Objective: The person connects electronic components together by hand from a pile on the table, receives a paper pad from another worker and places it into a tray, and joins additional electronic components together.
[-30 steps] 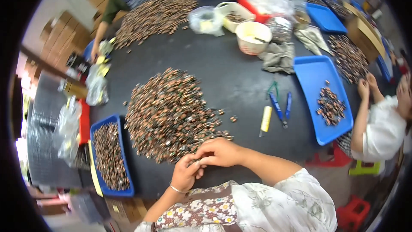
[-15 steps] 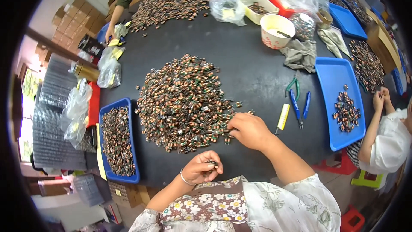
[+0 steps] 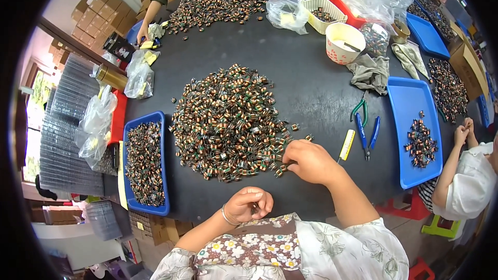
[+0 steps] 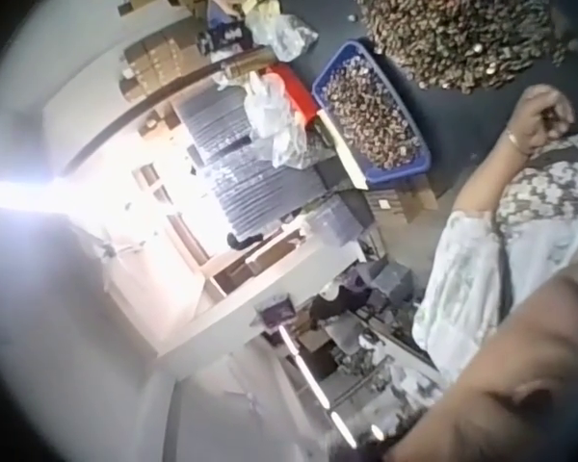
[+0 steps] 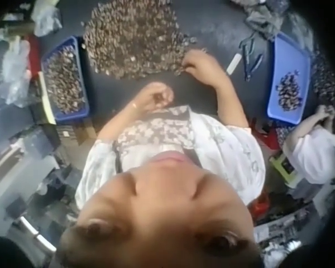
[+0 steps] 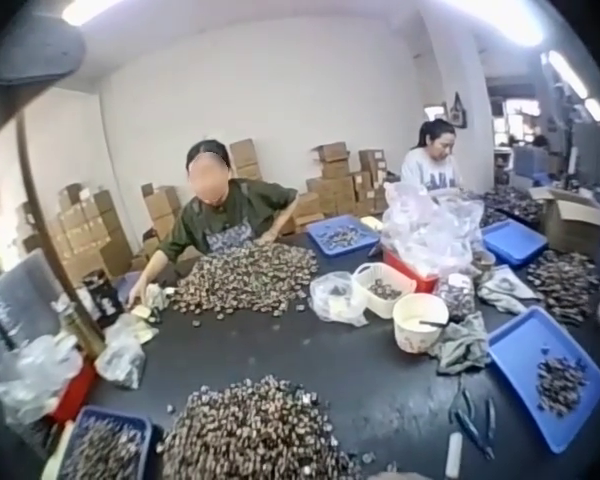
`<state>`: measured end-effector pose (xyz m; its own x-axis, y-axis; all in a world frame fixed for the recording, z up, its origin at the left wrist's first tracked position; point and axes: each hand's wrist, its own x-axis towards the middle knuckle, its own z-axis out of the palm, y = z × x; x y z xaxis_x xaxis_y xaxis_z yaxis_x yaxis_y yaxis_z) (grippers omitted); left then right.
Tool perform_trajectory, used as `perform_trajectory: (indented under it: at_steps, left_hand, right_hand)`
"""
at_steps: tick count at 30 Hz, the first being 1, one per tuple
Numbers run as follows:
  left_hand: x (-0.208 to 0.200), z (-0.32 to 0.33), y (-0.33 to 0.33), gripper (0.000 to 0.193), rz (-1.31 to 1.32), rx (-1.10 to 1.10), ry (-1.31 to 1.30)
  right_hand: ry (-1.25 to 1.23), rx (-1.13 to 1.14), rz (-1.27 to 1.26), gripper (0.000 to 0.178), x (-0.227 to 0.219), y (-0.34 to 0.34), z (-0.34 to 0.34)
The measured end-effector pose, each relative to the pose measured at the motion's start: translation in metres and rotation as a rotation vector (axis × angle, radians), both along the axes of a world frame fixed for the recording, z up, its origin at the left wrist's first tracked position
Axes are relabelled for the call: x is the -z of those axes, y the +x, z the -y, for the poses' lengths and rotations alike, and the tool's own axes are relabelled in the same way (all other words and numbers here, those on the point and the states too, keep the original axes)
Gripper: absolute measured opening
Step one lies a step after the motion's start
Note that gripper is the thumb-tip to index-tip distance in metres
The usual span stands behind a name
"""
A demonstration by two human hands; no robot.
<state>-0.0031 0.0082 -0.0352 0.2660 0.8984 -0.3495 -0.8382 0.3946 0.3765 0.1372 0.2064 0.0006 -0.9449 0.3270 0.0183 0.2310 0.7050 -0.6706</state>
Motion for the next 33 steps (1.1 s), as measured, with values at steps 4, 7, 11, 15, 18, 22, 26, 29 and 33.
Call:
perform_trajectory:
  at_steps: [4,7,11,15,18,22,26,29,33]
  left_hand:
    - [0.003,0.001,0.001,0.027,0.006,0.005,0.024]
    - [0.002,0.0,0.002,0.024,-0.012,0.02,0.015]
    - [0.0,-0.001,0.001,0.014,-0.023,0.039,-0.014]
    - [0.001,-0.001,0.003,0.018,0.044,-0.023,0.021]
    - [-0.01,-0.006,0.006,0.023,-0.033,-0.081,-0.031]
    - [-0.009,-0.005,0.007,0.024,-0.116,-0.038,-0.07]
    - [-0.006,-0.001,0.006,0.019,-0.159,-0.008,-0.089]
    - [-0.01,-0.005,0.008,0.017,-0.173,-0.031,-0.098]
    - [-0.007,-0.005,0.01,0.014,-0.189,-0.095,-0.123]
  right_hand:
    - [0.014,-0.013,-0.009,0.018,0.0,0.0,0.001]
    - [0.114,0.011,-0.028,0.018,0.003,-0.003,0.007]
    - [0.12,0.045,-0.082,0.016,0.007,-0.004,0.007]
    - [-0.011,0.038,-0.166,0.016,-0.001,-0.002,0.009]
    - [-0.268,-0.106,-0.128,0.017,-0.011,-0.002,0.013]
    - [-0.342,-0.278,-0.077,0.014,-0.007,-0.003,0.028]
    - [-0.325,-0.291,-0.012,0.015,-0.007,-0.002,0.026]
    - [-0.35,-0.301,-0.095,0.022,-0.004,0.0,0.026]
    - [-0.382,-0.259,-0.137,0.023,-0.007,0.001,0.021]
